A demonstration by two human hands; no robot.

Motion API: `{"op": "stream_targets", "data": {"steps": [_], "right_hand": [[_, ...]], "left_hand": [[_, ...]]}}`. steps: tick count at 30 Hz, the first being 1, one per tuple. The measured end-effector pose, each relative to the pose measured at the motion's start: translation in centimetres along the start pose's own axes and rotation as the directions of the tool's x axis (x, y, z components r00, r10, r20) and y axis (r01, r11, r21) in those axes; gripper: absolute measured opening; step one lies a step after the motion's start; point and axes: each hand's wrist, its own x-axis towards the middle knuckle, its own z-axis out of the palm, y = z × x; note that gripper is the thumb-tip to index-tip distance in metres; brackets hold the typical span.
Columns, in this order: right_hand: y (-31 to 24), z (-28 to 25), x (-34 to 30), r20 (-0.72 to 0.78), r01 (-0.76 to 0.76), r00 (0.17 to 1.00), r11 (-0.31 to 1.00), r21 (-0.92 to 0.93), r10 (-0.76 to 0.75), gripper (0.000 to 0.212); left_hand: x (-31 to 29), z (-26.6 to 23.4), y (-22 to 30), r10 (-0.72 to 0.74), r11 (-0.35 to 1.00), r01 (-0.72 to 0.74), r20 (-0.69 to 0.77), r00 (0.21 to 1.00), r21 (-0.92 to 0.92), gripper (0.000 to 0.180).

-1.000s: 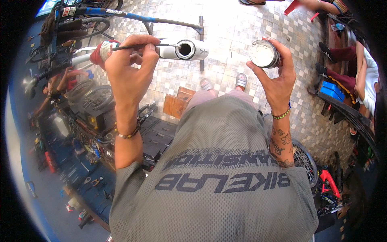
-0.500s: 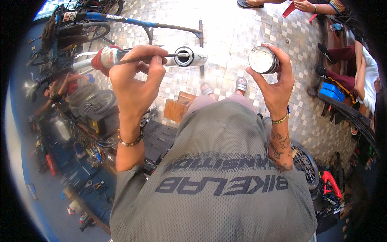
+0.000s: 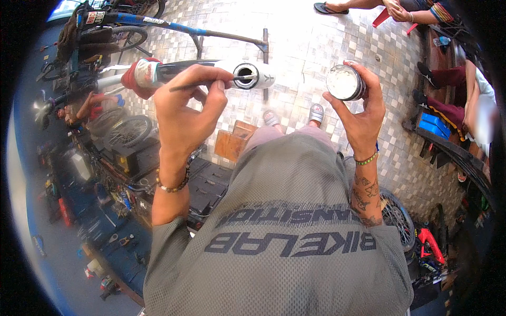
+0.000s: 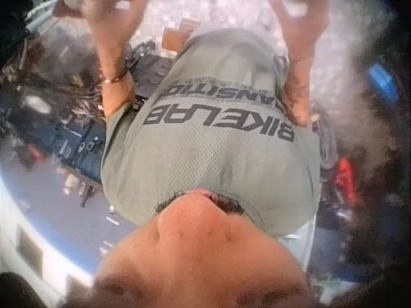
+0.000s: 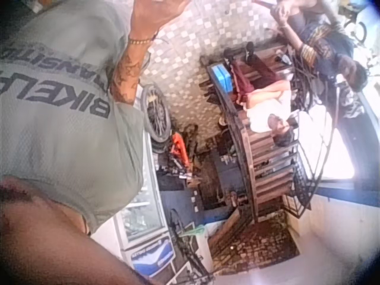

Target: The person uses a small brush to apply white grease from a container into the head tube of a bicycle frame. They repeatedly dip the brush into the grease and carefully coat the interior surfaces of the frame's steering tube.

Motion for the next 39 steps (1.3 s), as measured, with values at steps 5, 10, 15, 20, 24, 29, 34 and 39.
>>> {"op": "stream_targets", "data": {"steps": [5, 10, 15, 20, 24, 29, 34, 39], "right_hand": [[-0.2, 0.4, 0.2, -0.029, -0.009, 1.000, 1.000, 0.026, 0.010, 0.071], [-0.1, 0.2, 0.1, -0.009, -0.012, 1.000, 1.000, -0.024, 0.012, 0.071], [-0.6, 0.5, 0.2, -0.016, -0.035, 0.999, 0.999, 0.006, 0.035, 0.071], [-1.1, 0.3, 0.7, 0.011, -0.007, 1.000, 1.000, 0.011, 0.007, 0.071], [-1.2, 0.2, 0.8, 0.014, 0.003, 1.000, 1.000, -0.008, -0.003, 0.071], [-1.5, 0.3, 0.7, 0.018, -0.007, 1.000, 1.000, -0.010, 0.008, 0.072], [-1.5, 0.3, 0.7, 0.029, 0.001, 1.000, 1.000, -0.002, 0.000, 0.073], [-1.6, 0.5, 0.7, 0.031, 0.009, 0.999, 1.000, 0.014, -0.009, 0.073]], "left_hand": [[-0.3, -1.2, -0.2, -0.056, 0.998, 0.056, 0.012, 0.998, 0.007, 0.016], [-0.2, -0.6, -0.4, -0.081, 0.996, 0.082, 0.015, 0.997, -0.039, 0.016], [-0.9, -1.6, -0.5, -0.164, 0.981, 0.161, -0.025, 0.986, -0.105, 0.016], [-0.7, -1.0, -1.0, -0.175, 0.968, 0.170, -0.010, 0.985, -0.186, 0.015], [-0.1, -0.6, -2.7, -0.217, 0.946, 0.202, -0.030, 0.976, -0.252, 0.015], [-0.1, -0.8, -3.2, -0.201, 0.959, 0.174, -0.103, 0.974, -0.224, 0.016], [-0.8, -0.7, -3.0, -0.189, 0.950, 0.153, -0.112, 0.976, -0.271, 0.016], [-0.6, -0.2, -3.4, -0.141, 0.964, 0.104, -0.140, 0.980, -0.244, 0.017]]}}
